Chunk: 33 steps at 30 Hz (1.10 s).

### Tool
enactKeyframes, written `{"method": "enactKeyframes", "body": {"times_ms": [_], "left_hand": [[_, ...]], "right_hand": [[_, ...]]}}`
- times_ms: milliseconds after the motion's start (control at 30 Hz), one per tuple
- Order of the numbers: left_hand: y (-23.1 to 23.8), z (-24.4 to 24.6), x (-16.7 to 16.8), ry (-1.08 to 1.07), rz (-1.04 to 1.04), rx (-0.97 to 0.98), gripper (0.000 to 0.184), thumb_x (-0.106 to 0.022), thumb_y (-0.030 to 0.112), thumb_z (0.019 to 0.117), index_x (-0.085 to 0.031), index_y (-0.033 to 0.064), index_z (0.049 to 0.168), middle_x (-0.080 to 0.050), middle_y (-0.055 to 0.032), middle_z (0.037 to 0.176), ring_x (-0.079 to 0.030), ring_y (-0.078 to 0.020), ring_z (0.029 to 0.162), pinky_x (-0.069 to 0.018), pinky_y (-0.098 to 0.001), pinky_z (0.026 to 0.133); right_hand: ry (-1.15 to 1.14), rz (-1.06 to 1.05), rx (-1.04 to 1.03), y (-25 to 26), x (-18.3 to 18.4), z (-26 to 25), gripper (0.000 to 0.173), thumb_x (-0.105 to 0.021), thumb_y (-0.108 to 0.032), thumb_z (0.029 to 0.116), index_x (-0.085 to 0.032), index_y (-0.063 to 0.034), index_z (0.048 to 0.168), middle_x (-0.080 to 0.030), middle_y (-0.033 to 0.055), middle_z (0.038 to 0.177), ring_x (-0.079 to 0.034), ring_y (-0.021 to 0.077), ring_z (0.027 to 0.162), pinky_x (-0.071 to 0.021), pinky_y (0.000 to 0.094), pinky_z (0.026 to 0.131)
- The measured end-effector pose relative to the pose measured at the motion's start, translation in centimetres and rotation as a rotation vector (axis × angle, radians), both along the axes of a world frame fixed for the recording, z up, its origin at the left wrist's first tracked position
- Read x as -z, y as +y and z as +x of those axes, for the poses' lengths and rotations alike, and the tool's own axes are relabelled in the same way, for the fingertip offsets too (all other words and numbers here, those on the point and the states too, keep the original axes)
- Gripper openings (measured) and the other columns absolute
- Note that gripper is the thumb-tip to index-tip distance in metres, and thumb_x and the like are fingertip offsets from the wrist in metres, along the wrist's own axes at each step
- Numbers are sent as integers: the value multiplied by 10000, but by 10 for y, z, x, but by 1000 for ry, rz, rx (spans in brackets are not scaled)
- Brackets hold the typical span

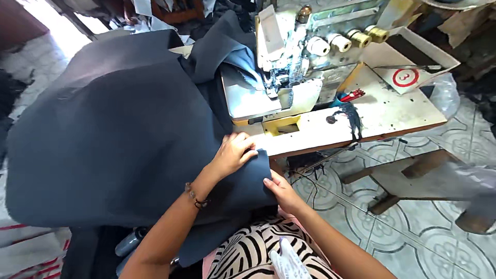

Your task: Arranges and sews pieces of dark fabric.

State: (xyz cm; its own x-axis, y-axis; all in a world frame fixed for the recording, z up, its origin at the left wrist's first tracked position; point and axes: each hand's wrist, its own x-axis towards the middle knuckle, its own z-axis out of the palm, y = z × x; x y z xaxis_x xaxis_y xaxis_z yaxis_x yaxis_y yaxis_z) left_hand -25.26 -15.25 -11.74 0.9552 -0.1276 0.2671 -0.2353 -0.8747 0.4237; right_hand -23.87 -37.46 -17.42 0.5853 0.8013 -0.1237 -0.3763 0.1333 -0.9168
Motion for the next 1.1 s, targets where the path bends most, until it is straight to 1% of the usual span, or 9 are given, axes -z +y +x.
{"method": "enactKeyframes", "body": {"times_ms": [100, 200, 300, 433, 600, 733, 867, 967, 1100], "left_hand": [[-1, 1, -9, -18, -82, 78, 171, -614, 188, 1004, -681, 37, 960, -672, -70, 845, -663, -196, 802, -548, -420, 763], [-3, -2, -25, 78, -299, 59, 171, -769, 138, 907, -680, 35, 1010, -705, -46, 912, -674, -104, 834, -577, -290, 775], [-4, -4, -33, 86, -384, 29, 205, -801, 77, 866, -674, 45, 1024, -694, -12, 850, -648, -55, 739, -557, -219, 683], [-7, -5, -38, 100, -371, 30, 198, -771, 83, 896, -657, 40, 1052, -692, -12, 839, -653, -55, 733, -564, -222, 684], [-13, -10, -46, 25, -357, 102, 116, -742, 87, 909, -702, 28, 1002, -722, -8, 883, -674, -31, 785, -581, -210, 738], [-23, -17, -52, -41, -308, 207, 75, -719, 82, 922, -750, 18, 947, -744, -26, 879, -683, -20, 812, -569, -188, 772], [-31, -20, -51, -48, -273, 201, 96, -720, 133, 933, -785, 62, 940, -650, -23, 848, -602, -39, 816, -502, -156, 746], [-35, -16, -51, 61, -243, 280, 169, -672, 183, 981, -772, 49, 997, -678, -45, 845, -625, -74, 771, -525, -214, 713], [-23, -4, -60, 179, 27, 430, 458, -731, 463, 894, -710, 9, 952, -692, -109, 815, -680, -256, 776, -544, -484, 705]], "right_hand": [[-49, 17, 17, 15, -7, 14, 303, -391, -108, 1078, -547, 27, 1300, -711, 35, 1076, -695, 72, 981, -586, 293, 919], [-98, 41, 18, 18, -10, 19, 278, -391, -95, 1077, -597, 15, 1228, -715, 14, 1033, -687, 49, 959, -579, 274, 909], [-101, 35, 12, 12, -14, 19, 278, -393, -106, 1083, -600, 5, 1231, -720, 7, 1031, -695, 52, 954, -585, 271, 900], [-117, 23, -2, 5, -20, 21, 269, -418, -109, 1077, -594, 1, 1248, -719, -11, 1036, -691, 30, 956, -581, 254, 903], [-154, 82, -32, 10, -32, 42, 178, -542, -105, 1012, -648, -34, 1137, -727, -34, 983, -689, 21, 907, -585, 250, 859], [-317, 163, -197, 16, -40, 56, 244, -606, -57, 961, -660, -39, 1198, -700, -67, 1106, -638, -15, 1044, -535, 227, 959], [-361, 128, -236, 6, -42, 50, 140, -540, -98, 1008, -677, -125, 1021, -685, -149, 935, -629, -76, 902, -537, 187, 854], [-437, 24, -158, -7, -42, 41, 165, -521, -116, 1017, -678, -101, 969, -661, -143, 881, -607, -96, 863, -519, 161, 826], [-618, 101, -90, -43, -52, 37, 203, -541, -220, 1048, -719, -122, 1048, -716, -153, 985, -630, -113, 960, -537, 153, 896]]}}
